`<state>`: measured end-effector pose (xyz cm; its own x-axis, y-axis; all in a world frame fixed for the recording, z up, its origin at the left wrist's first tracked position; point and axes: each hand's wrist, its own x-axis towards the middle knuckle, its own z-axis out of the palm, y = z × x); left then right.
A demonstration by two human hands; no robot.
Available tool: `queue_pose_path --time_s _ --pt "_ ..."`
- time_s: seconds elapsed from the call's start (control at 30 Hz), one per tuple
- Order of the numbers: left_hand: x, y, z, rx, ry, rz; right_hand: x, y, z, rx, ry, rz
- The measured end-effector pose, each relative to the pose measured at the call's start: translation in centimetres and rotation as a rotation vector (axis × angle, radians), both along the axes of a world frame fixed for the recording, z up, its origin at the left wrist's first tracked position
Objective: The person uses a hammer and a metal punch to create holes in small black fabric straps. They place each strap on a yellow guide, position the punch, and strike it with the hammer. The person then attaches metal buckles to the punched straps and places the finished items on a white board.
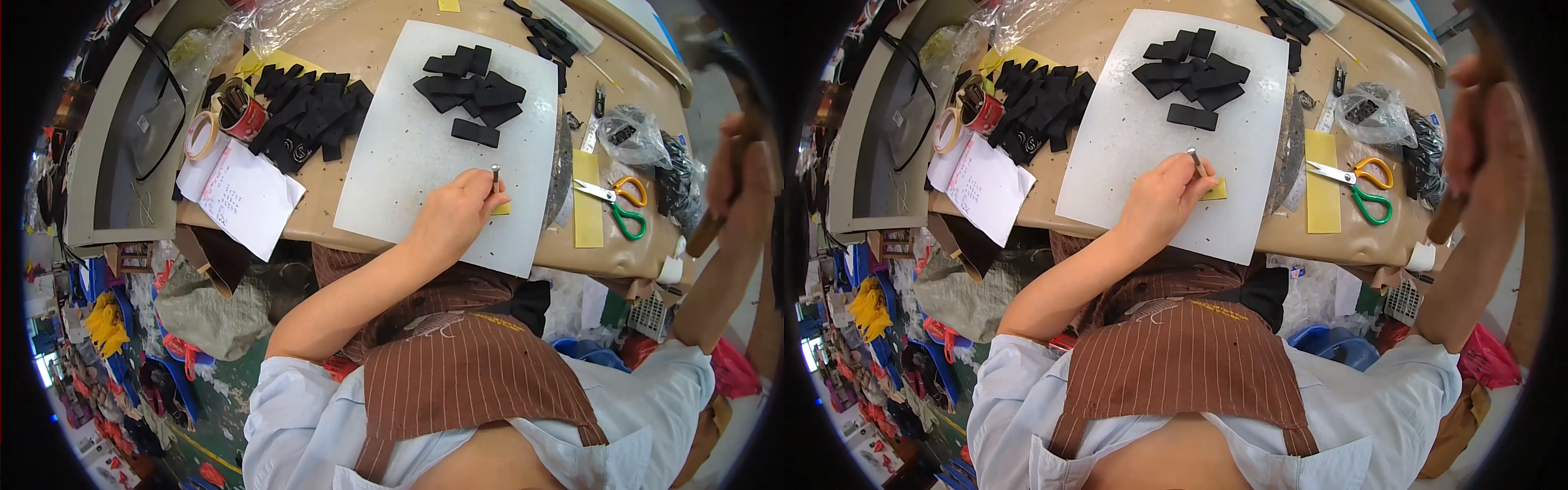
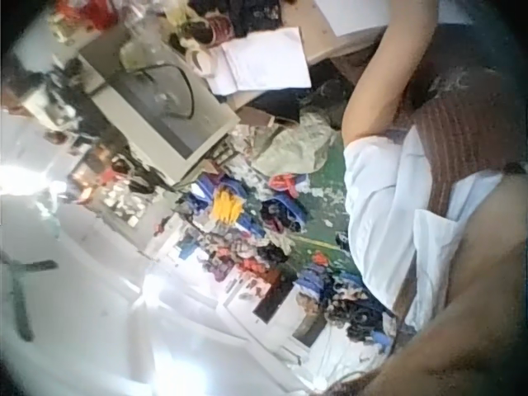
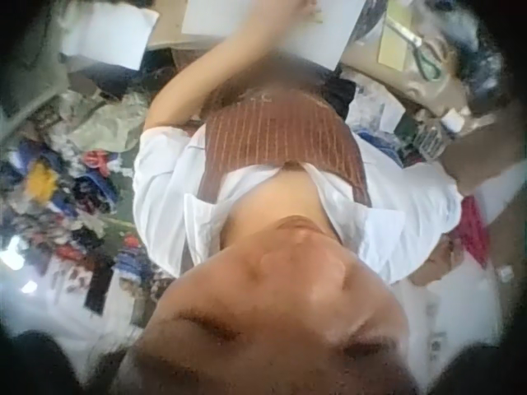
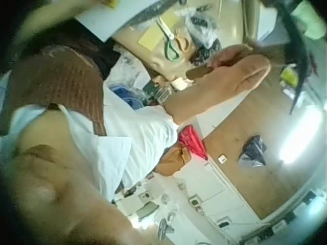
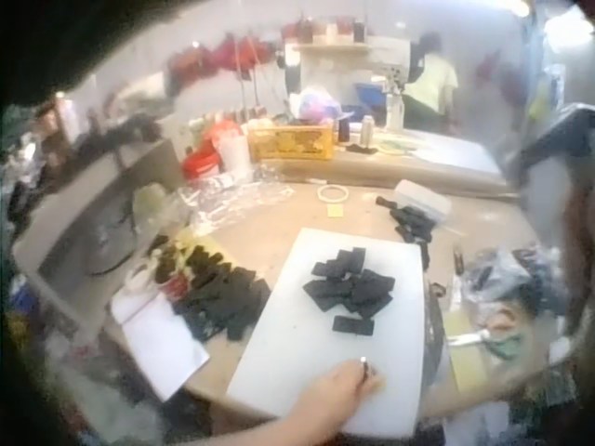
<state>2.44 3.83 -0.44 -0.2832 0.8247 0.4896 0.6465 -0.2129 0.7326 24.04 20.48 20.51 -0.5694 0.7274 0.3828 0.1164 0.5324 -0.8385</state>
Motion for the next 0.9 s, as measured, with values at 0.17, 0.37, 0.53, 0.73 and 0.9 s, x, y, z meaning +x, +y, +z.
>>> queue_pose_path --time_s 0.17,0.37,0.53,0.73,0.9 --pt "0.4 0.0 0.7 0.007 0.052 -0.091 2.9 2.5 -2.4 -0.009 0.159 0.206" --pt "0.0 -0.2 -0.3 -0.128 0.038 0.057 -2.4 -2.4 -6.2 0.071 -0.750 0.195" --pt "-0.5 0.5 0.0 -0.286 -0.325 -0.014 -1.8 -5.0 -10.7 0.145 -0.861 0.313" --pt "-2.2 -1.5 1.2 -0.342 -0.498 -0.053 -1.5 -5.4 -11.6 0.175 -0.865 0.324" --pt "-2.0 -2.3 0.3 -0.198 -0.310 -0.017 -2.0 -5.4 -10.7 0.031 -0.960 0.311"
